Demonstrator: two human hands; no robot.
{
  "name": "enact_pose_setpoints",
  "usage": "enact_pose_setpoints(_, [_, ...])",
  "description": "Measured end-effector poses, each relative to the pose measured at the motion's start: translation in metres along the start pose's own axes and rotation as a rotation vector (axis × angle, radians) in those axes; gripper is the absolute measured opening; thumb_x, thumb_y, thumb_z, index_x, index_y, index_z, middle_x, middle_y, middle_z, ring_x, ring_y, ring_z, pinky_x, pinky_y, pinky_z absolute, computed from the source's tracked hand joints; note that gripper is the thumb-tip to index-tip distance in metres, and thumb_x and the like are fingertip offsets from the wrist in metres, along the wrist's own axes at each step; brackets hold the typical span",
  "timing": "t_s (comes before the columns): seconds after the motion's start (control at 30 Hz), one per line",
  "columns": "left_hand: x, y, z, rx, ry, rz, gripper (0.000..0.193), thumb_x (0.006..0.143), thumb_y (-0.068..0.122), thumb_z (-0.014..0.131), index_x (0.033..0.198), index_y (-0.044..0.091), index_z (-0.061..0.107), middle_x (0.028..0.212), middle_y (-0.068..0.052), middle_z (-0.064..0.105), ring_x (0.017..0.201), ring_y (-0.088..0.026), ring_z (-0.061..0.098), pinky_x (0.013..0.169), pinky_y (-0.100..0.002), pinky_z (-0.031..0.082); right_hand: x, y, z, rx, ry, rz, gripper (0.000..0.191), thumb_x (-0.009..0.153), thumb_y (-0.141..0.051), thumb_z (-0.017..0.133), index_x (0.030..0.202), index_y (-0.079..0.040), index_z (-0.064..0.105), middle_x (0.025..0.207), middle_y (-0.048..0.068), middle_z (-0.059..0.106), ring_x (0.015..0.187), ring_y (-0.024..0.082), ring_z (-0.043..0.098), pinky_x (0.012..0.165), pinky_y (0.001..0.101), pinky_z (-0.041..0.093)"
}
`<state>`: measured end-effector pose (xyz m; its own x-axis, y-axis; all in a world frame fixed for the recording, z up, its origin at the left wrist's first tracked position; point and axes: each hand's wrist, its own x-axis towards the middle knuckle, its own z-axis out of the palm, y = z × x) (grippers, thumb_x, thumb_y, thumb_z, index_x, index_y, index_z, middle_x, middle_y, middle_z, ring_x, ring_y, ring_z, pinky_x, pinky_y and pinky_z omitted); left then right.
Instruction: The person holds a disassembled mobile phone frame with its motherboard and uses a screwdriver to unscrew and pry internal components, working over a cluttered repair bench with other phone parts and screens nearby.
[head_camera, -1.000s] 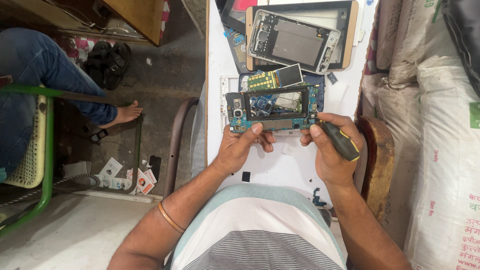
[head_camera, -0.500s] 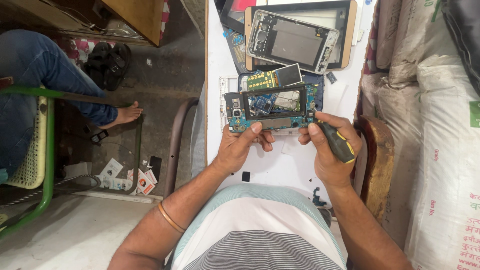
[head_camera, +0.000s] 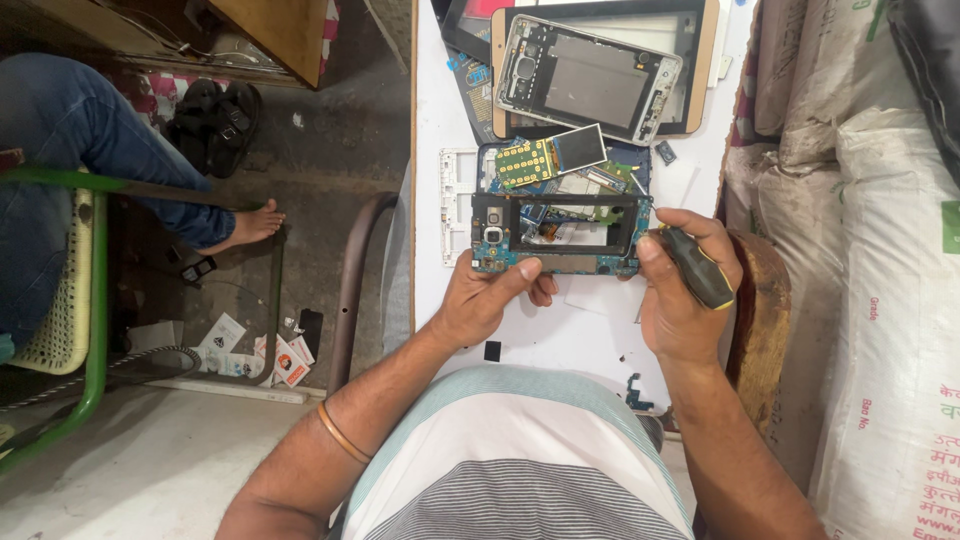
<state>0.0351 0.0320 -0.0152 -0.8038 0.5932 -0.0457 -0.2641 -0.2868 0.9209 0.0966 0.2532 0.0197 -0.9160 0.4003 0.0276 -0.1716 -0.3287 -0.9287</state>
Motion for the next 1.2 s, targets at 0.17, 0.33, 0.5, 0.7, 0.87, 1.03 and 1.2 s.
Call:
enact_pose_setpoints(0.17, [0.0,0.002,0.002,-0.002,-0.003,-0.001,0.027,0.107,0.028,0.061,0.106,0.002,0.071,0.09,-0.011,0.075,0.082,-0.016,0.073,0.073,-0.032,0.063,-0.001,0.003,-0.003,-0.065,0.026,-0.041,0.031,0.097,0.003,0.075,0.125,0.002,0.061,0.097,0.005,0.067,0.088,0.011,0.063,0.081,0.0241,0.053])
enact_pose_setpoints(0.33, [0.0,0.002,0.001,-0.01,-0.006,-0.009,0.028,0.107,0.027,0.061,0.105,0.002,0.071,0.089,-0.011,0.075,0.082,-0.017,0.073,0.073,-0.033,0.064,-0.002,0.002,-0.005,-0.081,0.022,-0.035,0.03,0.097,0.004,0.075,0.124,0.001,0.062,0.092,0.005,0.067,0.083,0.009,0.062,0.081,0.0221,0.05])
enact_pose_setpoints(0.5, [-0.001,0.001,-0.002,-0.054,-0.002,-0.012,0.027,0.107,0.027,0.061,0.105,0.001,0.071,0.088,-0.011,0.074,0.082,-0.018,0.074,0.073,-0.033,0.063,0.001,0.0,-0.005,0.033,0.015,0.071,0.027,0.099,-0.003,0.073,0.123,0.002,0.063,0.096,0.002,0.066,0.083,0.007,0.062,0.074,0.0217,0.052])
enact_pose_setpoints(0.7, [0.0,-0.003,-0.004,-0.013,-0.02,-0.021,0.028,0.106,0.027,0.062,0.106,0.001,0.07,0.087,-0.01,0.075,0.081,-0.017,0.074,0.073,-0.033,0.064,0.008,-0.004,-0.008,0.077,0.027,0.131,0.025,0.102,-0.008,0.069,0.125,0.001,0.062,0.097,0.004,0.067,0.082,0.008,0.063,0.073,0.0212,0.051])
enact_pose_setpoints(0.87, [-0.002,-0.002,-0.004,-0.01,-0.031,-0.037,0.028,0.106,0.027,0.063,0.107,0.001,0.07,0.088,-0.011,0.074,0.081,-0.017,0.073,0.073,-0.033,0.063,0.008,-0.005,-0.01,0.078,0.029,0.104,0.03,0.1,-0.002,0.072,0.128,0.001,0.061,0.098,0.004,0.067,0.085,0.008,0.062,0.077,0.0217,0.051])
enact_pose_setpoints(1.03, [-0.001,-0.001,-0.004,-0.016,-0.042,-0.045,0.026,0.106,0.026,0.062,0.108,0.001,0.07,0.088,-0.011,0.074,0.081,-0.017,0.073,0.073,-0.033,0.063,0.009,-0.004,-0.014,0.055,0.024,0.061,0.036,0.094,0.002,0.072,0.128,-0.002,0.059,0.102,0.008,0.071,0.089,0.01,0.065,0.081,0.0213,0.051])
enact_pose_setpoints(1.2, [-0.002,0.003,-0.003,-0.011,-0.062,-0.036,0.026,0.107,0.025,0.062,0.109,0.001,0.07,0.089,-0.01,0.074,0.081,-0.016,0.072,0.073,-0.032,0.062,0.007,-0.001,-0.018,-0.005,0.03,0.011,0.037,0.093,0.009,0.073,0.127,-0.001,0.061,0.102,0.007,0.069,0.095,0.011,0.066,0.089,0.0228,0.053])
